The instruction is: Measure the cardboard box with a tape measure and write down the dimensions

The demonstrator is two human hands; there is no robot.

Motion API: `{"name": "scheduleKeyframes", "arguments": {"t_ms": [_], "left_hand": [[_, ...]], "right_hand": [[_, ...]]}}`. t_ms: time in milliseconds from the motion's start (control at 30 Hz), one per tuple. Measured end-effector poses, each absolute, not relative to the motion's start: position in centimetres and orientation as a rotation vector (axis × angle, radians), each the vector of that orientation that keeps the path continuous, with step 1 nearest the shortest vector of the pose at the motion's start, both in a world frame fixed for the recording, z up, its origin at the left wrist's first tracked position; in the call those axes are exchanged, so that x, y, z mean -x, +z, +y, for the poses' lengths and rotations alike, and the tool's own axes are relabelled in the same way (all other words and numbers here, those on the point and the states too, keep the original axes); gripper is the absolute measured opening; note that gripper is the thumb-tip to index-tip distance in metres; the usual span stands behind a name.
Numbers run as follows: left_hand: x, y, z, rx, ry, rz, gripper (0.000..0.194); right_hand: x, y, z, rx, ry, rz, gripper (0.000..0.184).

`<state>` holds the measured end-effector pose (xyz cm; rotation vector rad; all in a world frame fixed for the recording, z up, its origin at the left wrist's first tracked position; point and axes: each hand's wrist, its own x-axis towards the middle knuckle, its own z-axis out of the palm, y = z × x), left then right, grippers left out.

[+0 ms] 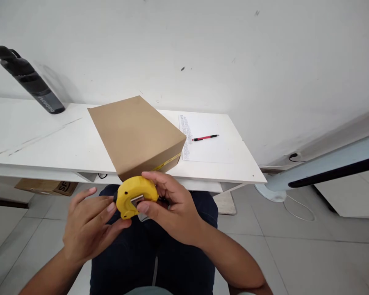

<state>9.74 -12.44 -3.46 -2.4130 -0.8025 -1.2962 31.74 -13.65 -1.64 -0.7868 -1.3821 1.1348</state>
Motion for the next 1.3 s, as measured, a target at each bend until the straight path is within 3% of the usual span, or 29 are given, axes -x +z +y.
{"name": "scheduleKeyframes", "arguments": {"t_ms": [167,267,400,500,700,867,1300], "left_hand": [[-9.3,-3.0,-11.0,2.324,-1.243,-0.718,0.063],[-9.3,-2.5,-10.4,2.293,-1.248,-0.655,0.052],[-8.7,-1.1,-9.0,2.186,-1.245,-0.661,0.039],[-8.4,-0.2,-7.4,2.101,-1.253,-0.726,0.043],[-9.2,-0.8,-5.0,2.151,-1.276,-0.818,0.035],[-9.3,-1.8,-5.1,2.261,-1.343,-0.776,0.027],[-10.0,-2.4,-5.7,2.253,-1.412,-0.812,0.032]], "right_hand": [[-30.8,-1.5,-13.3,0.829,1.000,-1.368,0.039],[-31.3,-1.4,-12.8,0.777,0.893,-1.400,0.040],[-35.2,-0.5,-10.2,0.748,0.548,-1.532,0.043],[-39.6,0.6,-6.0,0.861,0.416,-1.462,0.048],[-44.2,-0.2,2.8,0.859,0.674,-1.282,0.051],[-43.4,-2.8,4.7,0.755,0.920,-1.104,0.050],[-45.0,-3.3,4.7,0.747,0.931,-1.070,0.044]]}}
